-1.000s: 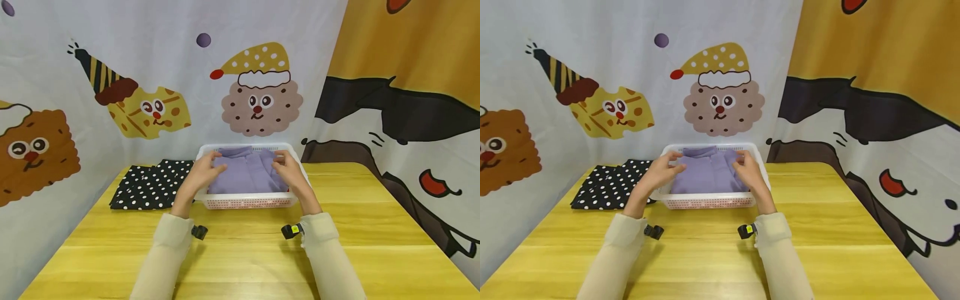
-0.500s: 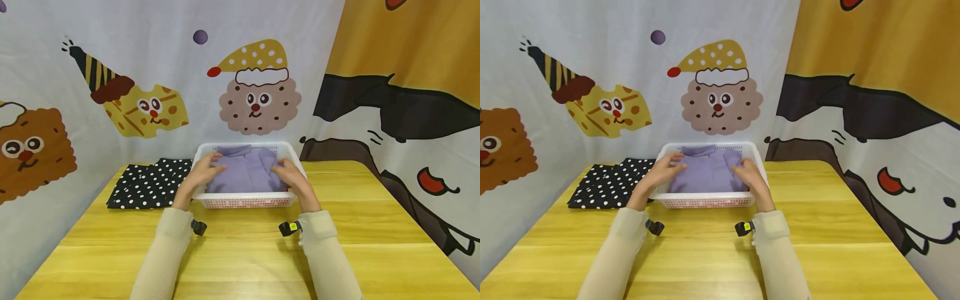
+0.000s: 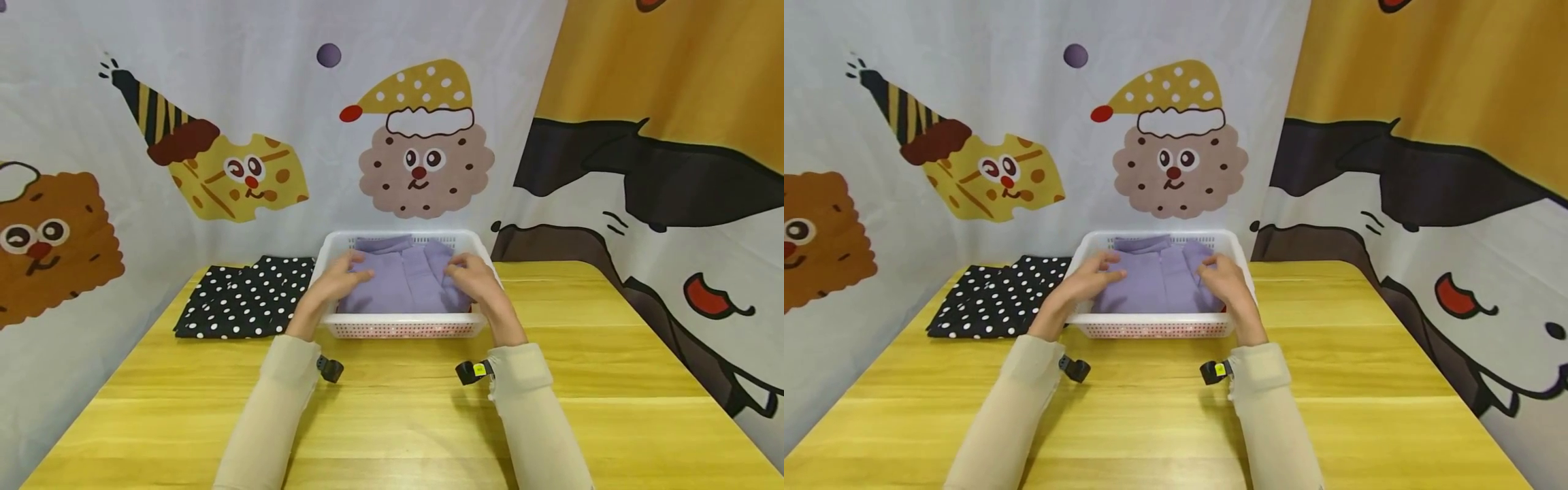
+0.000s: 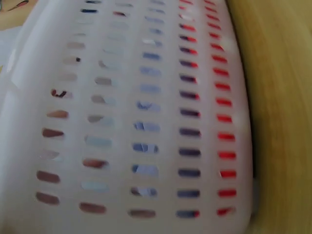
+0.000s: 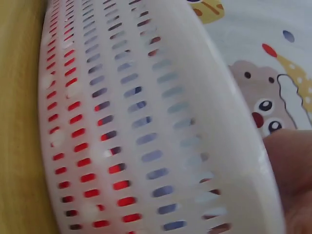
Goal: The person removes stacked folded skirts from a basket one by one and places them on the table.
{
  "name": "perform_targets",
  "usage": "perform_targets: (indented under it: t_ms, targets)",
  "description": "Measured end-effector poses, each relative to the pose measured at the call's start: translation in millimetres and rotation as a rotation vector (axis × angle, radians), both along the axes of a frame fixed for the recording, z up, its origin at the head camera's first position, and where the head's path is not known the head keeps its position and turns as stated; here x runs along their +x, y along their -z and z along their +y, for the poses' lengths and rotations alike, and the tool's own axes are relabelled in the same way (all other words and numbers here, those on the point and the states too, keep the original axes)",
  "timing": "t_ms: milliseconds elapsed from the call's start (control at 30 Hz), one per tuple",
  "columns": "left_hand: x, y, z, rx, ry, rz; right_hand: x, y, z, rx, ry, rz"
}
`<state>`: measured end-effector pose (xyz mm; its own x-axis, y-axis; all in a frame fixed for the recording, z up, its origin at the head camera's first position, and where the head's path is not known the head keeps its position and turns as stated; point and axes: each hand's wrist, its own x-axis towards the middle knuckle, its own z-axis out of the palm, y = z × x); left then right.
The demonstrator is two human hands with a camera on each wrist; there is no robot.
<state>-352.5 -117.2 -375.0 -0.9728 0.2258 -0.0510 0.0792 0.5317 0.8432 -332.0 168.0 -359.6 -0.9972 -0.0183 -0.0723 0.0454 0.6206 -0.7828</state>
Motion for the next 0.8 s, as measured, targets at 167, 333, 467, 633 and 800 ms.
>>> perform_targets:
  t_ms: [167, 333, 467, 633, 800]
  targets:
    - [-2.4, -2.1, 2.8, 0.109, -0.091, -0.197, 4.0, -7.5, 1.7, 0.059, -0.042, -0.095]
    - [-4.6, -3.3, 4.5, 0.223, -0.141, -0.305, -2.8, -0.5, 1.5, -0.015, -0.088, -0.164]
    - [-3.3, -3.1, 5.2, 0.246, -0.13, -0.338, -8.3, 4.8, 0.9, -0.066, -0.075, -0.081]
    - [-2.3, -5.2, 4.3, 0.307, -0.131, -0.37, -8.3, 4.6, 0.6, -0.092, -0.06, -0.029]
    - [-6.0, -6.0, 3.3, 0.354, -0.151, -0.398, -3.4, -1.7, -1.7, 0.023, -0.059, -0.084]
